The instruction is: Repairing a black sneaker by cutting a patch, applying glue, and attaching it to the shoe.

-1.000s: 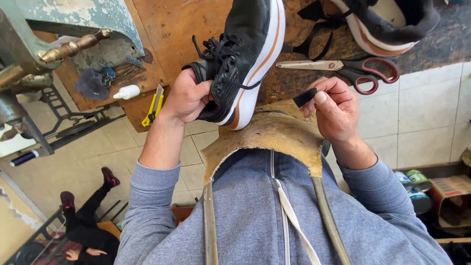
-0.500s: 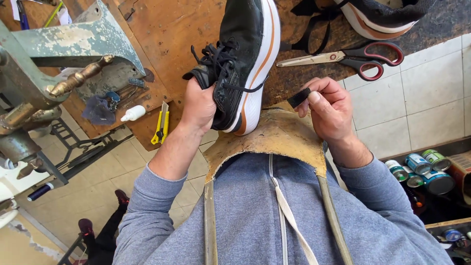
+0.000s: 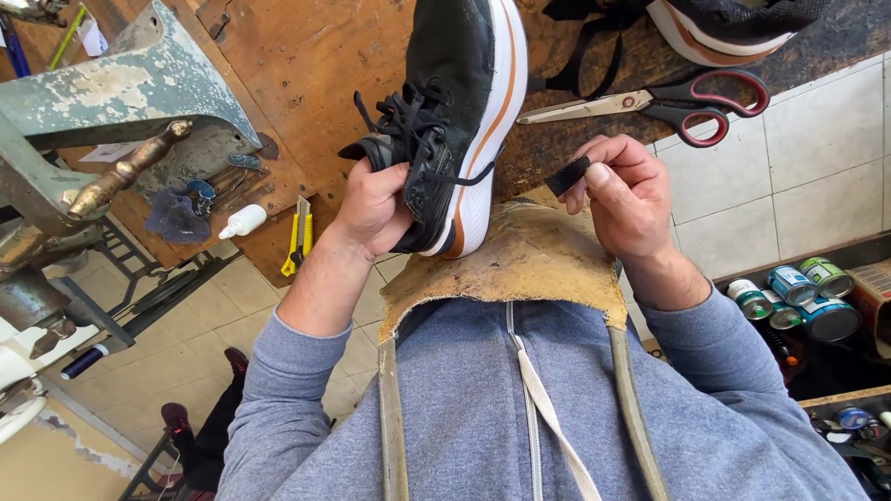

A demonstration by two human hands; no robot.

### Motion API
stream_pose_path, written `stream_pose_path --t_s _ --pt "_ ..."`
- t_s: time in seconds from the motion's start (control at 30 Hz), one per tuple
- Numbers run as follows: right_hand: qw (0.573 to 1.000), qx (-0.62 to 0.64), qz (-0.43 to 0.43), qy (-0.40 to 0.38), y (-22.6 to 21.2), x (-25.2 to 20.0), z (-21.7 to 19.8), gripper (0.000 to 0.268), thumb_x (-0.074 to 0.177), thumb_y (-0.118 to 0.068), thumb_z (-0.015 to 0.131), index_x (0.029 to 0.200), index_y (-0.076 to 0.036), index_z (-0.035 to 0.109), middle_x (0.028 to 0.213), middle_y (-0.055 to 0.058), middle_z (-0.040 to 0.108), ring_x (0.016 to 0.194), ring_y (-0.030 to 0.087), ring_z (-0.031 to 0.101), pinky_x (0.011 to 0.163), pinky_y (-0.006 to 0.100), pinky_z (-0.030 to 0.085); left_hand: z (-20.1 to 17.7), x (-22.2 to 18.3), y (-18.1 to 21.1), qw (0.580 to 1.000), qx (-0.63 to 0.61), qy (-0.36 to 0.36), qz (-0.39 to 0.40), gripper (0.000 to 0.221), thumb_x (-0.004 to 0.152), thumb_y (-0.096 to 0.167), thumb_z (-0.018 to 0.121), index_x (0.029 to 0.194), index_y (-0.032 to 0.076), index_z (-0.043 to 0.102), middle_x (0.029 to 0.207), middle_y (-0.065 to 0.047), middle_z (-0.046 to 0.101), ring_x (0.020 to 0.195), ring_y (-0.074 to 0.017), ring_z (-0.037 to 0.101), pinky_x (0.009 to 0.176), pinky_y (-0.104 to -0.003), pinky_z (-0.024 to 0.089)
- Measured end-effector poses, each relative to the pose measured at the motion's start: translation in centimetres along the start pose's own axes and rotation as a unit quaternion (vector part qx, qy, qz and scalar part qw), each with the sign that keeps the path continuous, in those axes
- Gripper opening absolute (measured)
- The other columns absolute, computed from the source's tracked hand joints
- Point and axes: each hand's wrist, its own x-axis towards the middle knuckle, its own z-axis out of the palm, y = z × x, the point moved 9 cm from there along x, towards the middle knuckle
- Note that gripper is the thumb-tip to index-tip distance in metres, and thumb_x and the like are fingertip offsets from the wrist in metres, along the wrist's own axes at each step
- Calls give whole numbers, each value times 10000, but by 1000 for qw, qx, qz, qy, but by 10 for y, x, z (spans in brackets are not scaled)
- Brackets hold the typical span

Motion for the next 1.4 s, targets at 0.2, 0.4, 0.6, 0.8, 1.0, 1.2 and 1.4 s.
stream_pose_path --t_s 0.2,0.4,0.6,0.8,1.0,1.2,1.4 --pt "1000 -3 2 -4 -3 5 1 199 961 -112 649 953 69 566 879 255 606 540 201 631 520 286 579 3 8 3 992 69 -97 33 199 868 -43 789 1055 -27 724 935 -185 755 909 -266 757 851 -419 636" --pt "1000 2 9 -5 -2 7 3 198 955 -110 658 962 71 576 889 251 613 533 197 625 529 292 586 9 11 3 989 105 -95 45 177 871 -32 785 1034 -22 720 910 -180 745 883 -262 745 829 -416 626" --pt "1000 9 6 -10 1 8 3 179 960 -97 646 957 66 572 884 252 615 519 202 636 524 290 578 12 11 7 982 152 -97 56 151 874 -20 781 1010 -16 715 879 -174 733 851 -257 732 802 -412 613" --pt "1000 13 2 -16 0 11 8 184 959 -82 643 944 86 569 876 269 613 539 219 641 506 293 575 21 9 2 972 201 -105 61 126 878 -7 776 986 -9 711 847 -168 721 819 -253 718 776 -408 601" --pt "1000 17 2 -13 3 11 4 190 959 -76 650 942 96 572 883 272 621 565 210 638 511 299 586 23 8 5 960 249 -109 66 104 881 6 771 962 -3 706 816 -162 708 788 -248 704 749 -403 589" --pt "1000 17 10 -10 7 12 2 190 961 -87 657 943 85 577 886 272 633 593 221 656 505 283 586 24 8 4 948 290 -109 71 85 885 19 767 937 3 702 785 -156 696 756 -244 690 723 -399 576" --pt "1000 18 12 -12 9 13 0 198 963 -97 657 947 84 580 899 274 637 607 224 665 510 287 593 25 4 6 934 330 -109 82 72 888 32 762 913 9 697 754 -149 684 724 -239 677 696 -395 564"
